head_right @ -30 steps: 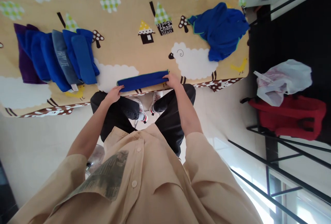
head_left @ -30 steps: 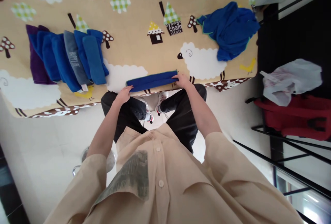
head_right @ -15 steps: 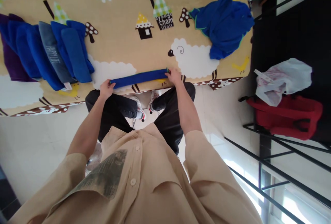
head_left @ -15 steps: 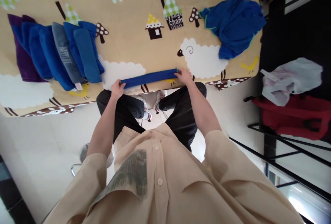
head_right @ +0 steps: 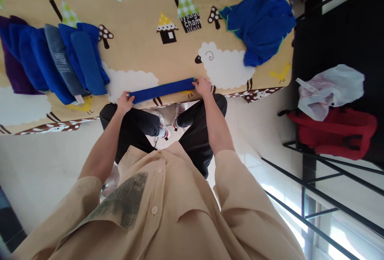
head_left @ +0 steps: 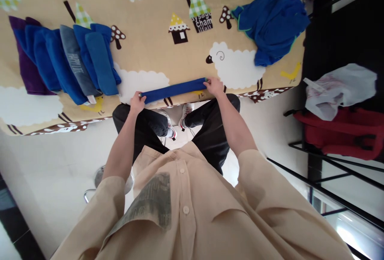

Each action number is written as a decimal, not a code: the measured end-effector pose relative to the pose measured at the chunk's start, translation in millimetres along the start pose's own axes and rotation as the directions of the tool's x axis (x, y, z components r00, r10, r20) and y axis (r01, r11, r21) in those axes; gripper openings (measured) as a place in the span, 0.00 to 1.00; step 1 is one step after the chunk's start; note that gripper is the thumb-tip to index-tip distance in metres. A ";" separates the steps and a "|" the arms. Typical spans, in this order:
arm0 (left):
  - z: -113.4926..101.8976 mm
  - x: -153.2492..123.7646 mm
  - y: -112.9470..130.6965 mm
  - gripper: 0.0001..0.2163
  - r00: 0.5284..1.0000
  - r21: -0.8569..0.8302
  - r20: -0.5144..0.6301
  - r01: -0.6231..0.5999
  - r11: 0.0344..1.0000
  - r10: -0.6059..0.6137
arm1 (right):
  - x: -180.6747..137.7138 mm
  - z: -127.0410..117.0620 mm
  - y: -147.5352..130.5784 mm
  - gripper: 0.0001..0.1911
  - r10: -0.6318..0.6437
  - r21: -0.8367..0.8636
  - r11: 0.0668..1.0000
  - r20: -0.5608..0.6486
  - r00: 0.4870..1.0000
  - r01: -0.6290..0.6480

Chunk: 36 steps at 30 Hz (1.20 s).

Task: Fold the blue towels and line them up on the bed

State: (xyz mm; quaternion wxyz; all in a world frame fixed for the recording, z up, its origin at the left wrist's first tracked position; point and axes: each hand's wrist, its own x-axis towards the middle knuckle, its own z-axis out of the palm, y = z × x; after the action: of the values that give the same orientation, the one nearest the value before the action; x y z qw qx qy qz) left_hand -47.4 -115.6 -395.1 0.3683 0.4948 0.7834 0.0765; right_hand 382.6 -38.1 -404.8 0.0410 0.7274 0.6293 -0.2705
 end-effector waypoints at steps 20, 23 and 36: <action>66.8 -57.7 56.1 0.17 0.838 -0.856 0.517 0.505 -0.114 -0.174 | 16.2 -21.2 -32.4 0.35 -0.376 -0.248 0.856 0.300 0.876 0.453; 73.8 -44.0 65.2 0.20 0.840 -0.864 0.494 0.444 -0.239 -0.225 | 20.1 -22.8 -37.7 0.35 -0.354 -0.295 0.846 0.311 0.882 0.444; 75.9 -11.3 82.7 0.20 0.858 -0.929 0.317 0.195 -0.315 -0.403 | 21.9 -18.7 -53.6 0.30 -0.232 -0.326 0.871 0.386 0.893 0.368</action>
State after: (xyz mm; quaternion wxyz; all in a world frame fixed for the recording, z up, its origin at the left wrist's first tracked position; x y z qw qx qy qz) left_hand 64.3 -102.3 -403.8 0.5612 -0.2023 0.5487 0.5857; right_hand 340.0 0.0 -383.6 0.2481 0.5395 0.7607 -0.2620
